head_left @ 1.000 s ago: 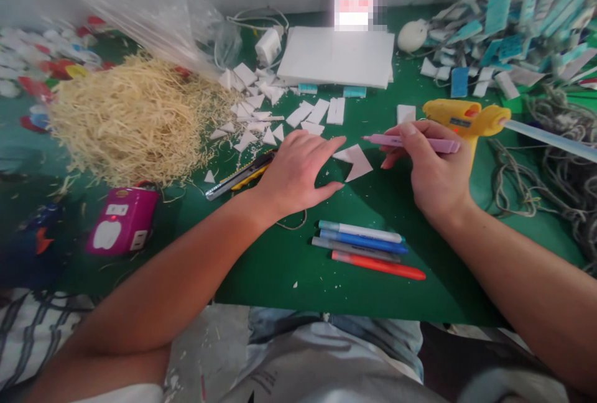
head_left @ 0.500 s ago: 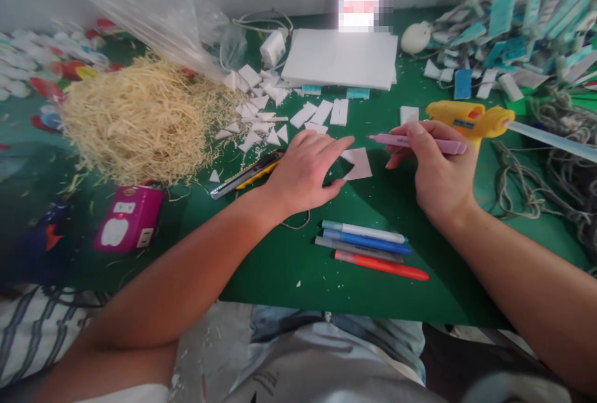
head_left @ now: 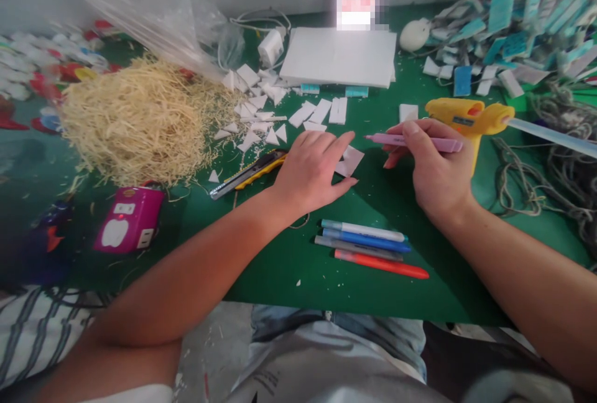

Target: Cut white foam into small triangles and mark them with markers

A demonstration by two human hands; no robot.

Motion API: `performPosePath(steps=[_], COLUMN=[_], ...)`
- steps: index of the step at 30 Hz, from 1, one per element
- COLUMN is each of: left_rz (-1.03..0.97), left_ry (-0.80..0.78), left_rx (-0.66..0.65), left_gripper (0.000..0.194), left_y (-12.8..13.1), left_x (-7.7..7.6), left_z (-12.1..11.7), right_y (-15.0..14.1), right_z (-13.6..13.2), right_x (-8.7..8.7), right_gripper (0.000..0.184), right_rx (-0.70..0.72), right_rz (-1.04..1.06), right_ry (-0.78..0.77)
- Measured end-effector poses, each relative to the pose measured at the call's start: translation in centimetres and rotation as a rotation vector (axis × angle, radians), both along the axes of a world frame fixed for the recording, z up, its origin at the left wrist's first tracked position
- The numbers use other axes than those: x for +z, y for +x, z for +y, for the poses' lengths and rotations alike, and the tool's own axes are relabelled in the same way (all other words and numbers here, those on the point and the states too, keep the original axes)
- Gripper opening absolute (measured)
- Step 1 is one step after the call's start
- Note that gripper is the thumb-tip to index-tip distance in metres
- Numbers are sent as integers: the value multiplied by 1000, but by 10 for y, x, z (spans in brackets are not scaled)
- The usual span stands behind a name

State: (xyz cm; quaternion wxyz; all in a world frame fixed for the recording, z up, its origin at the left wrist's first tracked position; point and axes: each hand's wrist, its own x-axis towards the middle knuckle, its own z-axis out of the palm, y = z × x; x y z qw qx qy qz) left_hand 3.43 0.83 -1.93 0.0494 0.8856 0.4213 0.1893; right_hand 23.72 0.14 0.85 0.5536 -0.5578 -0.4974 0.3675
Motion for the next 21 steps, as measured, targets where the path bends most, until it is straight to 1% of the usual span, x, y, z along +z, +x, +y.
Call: performPosePath(steps=[3,5,7,11,14,18,21], left_rz=[-20,-37,-47,-45,-6,45,64], left_ry=[-22,-43,-40,-19,-20,-5,-20], left_rx=[-65,-90,-89,14,89,143,161], left_gripper=[50,54,60,60,68,78,83], left_y=[-4,-9,-14,-16,-10,0,6], left_x=[0,1,2,4,5,5,5], left_z=[2,3,2,0,-1,-1,-1], right_y=[0,1,1,1,-1,0,3], right_z=[0,0,1,1,2,2,2], right_x=[0,0,-1,0,1,0,-4], right_gripper=[20,20,19,19,21,20,18], right_rx=[-2,-8,-8,-14,-26,-15,0], right_rz=[15,12,-5,-18,-21,-24,-59], right_ry=[1,-5,-6,-33,-76,-93,-52])
